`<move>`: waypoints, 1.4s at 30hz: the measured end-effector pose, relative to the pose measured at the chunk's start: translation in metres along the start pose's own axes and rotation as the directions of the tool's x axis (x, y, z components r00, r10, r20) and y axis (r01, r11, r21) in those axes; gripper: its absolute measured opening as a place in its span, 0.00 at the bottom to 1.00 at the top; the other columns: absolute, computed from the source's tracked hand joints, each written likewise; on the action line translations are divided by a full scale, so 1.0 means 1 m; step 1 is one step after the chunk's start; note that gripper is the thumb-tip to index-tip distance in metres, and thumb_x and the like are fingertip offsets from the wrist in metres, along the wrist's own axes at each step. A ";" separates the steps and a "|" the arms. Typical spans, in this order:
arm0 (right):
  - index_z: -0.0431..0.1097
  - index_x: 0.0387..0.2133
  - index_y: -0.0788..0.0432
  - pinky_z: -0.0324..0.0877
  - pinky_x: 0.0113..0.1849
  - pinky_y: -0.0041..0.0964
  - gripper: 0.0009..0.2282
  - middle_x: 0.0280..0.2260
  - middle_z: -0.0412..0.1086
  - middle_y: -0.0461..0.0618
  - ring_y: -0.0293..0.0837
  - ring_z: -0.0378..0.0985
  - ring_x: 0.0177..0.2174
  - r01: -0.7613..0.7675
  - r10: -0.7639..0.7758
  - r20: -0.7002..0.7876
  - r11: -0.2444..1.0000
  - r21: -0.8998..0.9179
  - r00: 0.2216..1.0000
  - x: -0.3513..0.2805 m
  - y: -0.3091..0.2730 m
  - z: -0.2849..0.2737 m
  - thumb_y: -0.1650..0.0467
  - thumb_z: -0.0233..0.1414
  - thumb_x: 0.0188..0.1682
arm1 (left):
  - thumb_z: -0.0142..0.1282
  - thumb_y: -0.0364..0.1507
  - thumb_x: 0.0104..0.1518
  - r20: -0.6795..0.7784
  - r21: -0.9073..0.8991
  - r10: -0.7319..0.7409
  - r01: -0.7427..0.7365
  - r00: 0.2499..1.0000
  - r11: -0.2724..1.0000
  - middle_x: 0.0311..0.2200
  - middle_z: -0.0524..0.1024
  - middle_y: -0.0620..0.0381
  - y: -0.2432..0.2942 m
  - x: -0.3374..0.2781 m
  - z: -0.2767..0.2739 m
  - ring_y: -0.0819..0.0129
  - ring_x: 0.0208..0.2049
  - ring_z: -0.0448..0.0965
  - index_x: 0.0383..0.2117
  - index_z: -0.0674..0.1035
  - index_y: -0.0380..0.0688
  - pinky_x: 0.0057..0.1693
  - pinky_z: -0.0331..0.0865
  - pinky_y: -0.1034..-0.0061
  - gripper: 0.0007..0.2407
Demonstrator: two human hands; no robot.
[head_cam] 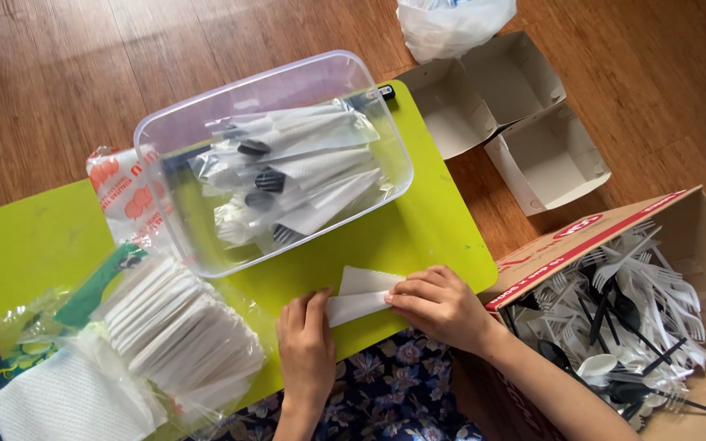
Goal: Wrap plastic spoons and forks in paper napkins and place them in a container.
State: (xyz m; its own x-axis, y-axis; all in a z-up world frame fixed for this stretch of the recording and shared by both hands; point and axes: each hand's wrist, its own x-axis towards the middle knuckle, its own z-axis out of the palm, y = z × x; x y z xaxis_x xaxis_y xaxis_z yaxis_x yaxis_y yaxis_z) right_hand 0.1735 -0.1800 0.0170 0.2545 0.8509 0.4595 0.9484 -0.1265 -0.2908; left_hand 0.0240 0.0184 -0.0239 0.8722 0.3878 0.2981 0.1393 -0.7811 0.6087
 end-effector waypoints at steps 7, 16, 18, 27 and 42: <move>0.76 0.42 0.57 0.69 0.37 0.41 0.06 0.41 0.79 0.48 0.47 0.79 0.38 -0.061 0.061 0.029 0.998 -0.006 0.998 -0.002 -0.001 0.001 0.72 0.53 0.54 | 0.49 0.15 0.58 -0.024 0.034 0.452 -0.451 0.892 0.892 0.59 0.72 0.43 0.004 -0.011 0.006 0.48 0.62 0.71 0.58 0.74 0.35 0.71 0.57 0.51 0.19; 0.77 0.41 0.59 0.70 0.36 0.41 0.06 0.40 0.80 0.48 0.47 0.82 0.38 -0.050 0.050 0.010 0.997 -0.057 0.999 -0.002 -0.004 -0.003 0.75 0.55 0.52 | 0.54 0.20 0.57 0.279 0.180 0.621 -0.675 0.733 0.716 0.54 0.73 0.43 0.006 0.021 -0.022 0.51 0.53 0.74 0.57 0.74 0.36 0.61 0.69 0.57 0.19; 0.77 0.41 0.59 0.70 0.37 0.41 0.07 0.40 0.80 0.48 0.46 0.82 0.38 -0.052 0.053 0.010 0.997 -0.057 0.999 -0.001 -0.005 -0.004 0.75 0.54 0.52 | 0.55 0.20 0.57 0.259 0.197 0.623 -0.672 0.738 0.714 0.51 0.74 0.45 0.008 0.028 -0.027 0.53 0.48 0.75 0.54 0.76 0.36 0.57 0.70 0.59 0.17; 0.76 0.41 0.59 0.70 0.38 0.42 0.10 0.41 0.76 0.50 0.46 0.78 0.38 -0.008 0.009 0.001 0.987 -0.159 1.000 -0.002 -0.009 0.000 0.67 0.60 0.52 | 0.54 0.21 0.57 0.307 0.249 0.584 -0.656 0.752 0.713 0.48 0.76 0.49 0.005 0.021 -0.026 0.58 0.43 0.76 0.54 0.76 0.37 0.49 0.71 0.65 0.17; 0.75 0.45 0.58 0.69 0.39 0.45 0.09 0.41 0.78 0.51 0.50 0.80 0.41 -0.089 0.093 0.055 0.994 -0.069 0.994 -0.010 -0.002 0.002 0.77 0.53 0.52 | 0.51 0.27 0.65 0.555 -0.195 0.275 -0.199 0.785 0.960 0.40 0.71 0.52 0.005 0.038 -0.037 0.52 0.35 0.73 0.43 0.73 0.43 0.40 0.70 0.59 0.05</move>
State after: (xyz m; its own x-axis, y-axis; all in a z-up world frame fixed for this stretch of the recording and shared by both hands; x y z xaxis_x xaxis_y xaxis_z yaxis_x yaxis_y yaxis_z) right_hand 0.1683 -0.1876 0.0113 0.3305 0.8623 0.3836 0.9329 -0.2367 -0.2716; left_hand 0.0400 0.0475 0.0178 0.9833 -0.1819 -0.0060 -0.1312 -0.7316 0.6690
